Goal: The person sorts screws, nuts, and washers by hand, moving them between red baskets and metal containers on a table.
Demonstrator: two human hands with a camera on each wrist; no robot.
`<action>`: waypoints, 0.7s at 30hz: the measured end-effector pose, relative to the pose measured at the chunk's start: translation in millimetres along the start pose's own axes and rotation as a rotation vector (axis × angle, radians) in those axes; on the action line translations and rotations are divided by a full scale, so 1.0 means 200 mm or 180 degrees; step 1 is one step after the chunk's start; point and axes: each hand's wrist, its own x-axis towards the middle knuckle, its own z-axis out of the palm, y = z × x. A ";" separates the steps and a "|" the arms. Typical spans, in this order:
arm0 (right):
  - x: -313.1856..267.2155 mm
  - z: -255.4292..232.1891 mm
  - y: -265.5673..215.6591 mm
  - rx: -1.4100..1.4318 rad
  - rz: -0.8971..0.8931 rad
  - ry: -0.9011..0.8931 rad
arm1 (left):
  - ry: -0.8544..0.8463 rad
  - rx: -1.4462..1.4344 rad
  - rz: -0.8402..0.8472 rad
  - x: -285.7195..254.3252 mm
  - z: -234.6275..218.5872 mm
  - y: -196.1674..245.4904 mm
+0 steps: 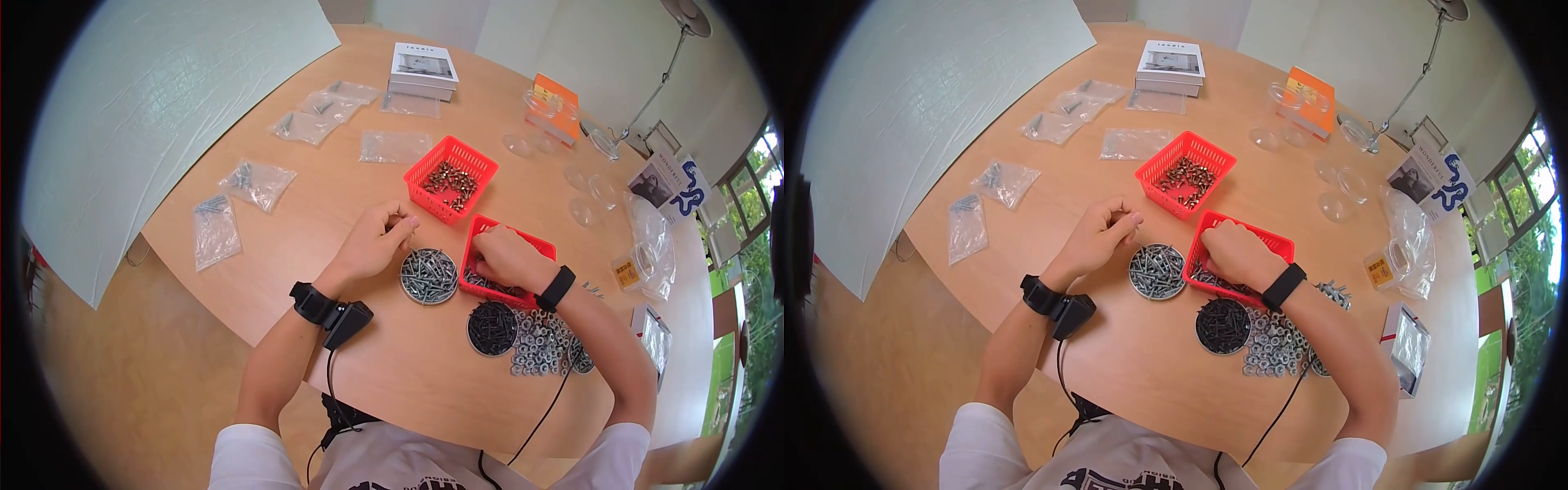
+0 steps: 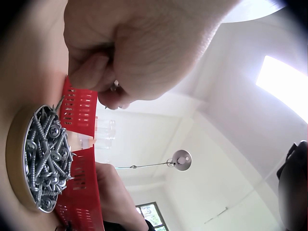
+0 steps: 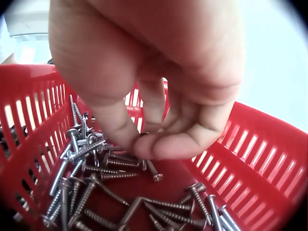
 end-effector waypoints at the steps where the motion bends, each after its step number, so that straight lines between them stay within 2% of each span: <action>1: -0.01 0.01 0.01 -0.0052 -0.0092 0.0088 | -0.0039 0.0004 0.0051 0.00 0.00 0.00; 3: -0.02 0.00 0.02 0.0026 -0.0171 0.0152 | -0.0100 0.0009 0.0152 0.00 0.00 -0.02; 6: -0.05 -0.14 -0.03 0.0264 -0.0260 0.0234 | -0.0261 -0.0020 -0.0102 -0.01 0.00 0.01; 9: -0.07 -0.32 -0.15 0.0930 0.0087 0.0232 | -0.0275 -0.0005 -0.0216 0.00 0.00 -0.01; 11: -0.04 -0.36 -0.22 0.1232 0.0124 0.0284 | -0.0297 -0.0098 -0.0318 -0.01 0.00 0.01; 15: 0.03 -0.31 -0.28 0.1553 0.0018 0.0144 | -0.0335 -0.0201 -0.0330 -0.01 -0.01 0.03; 21: 0.11 -0.24 -0.31 0.1012 -0.0207 0.0207 | -0.0243 -0.0124 -0.0149 -0.01 -0.02 0.04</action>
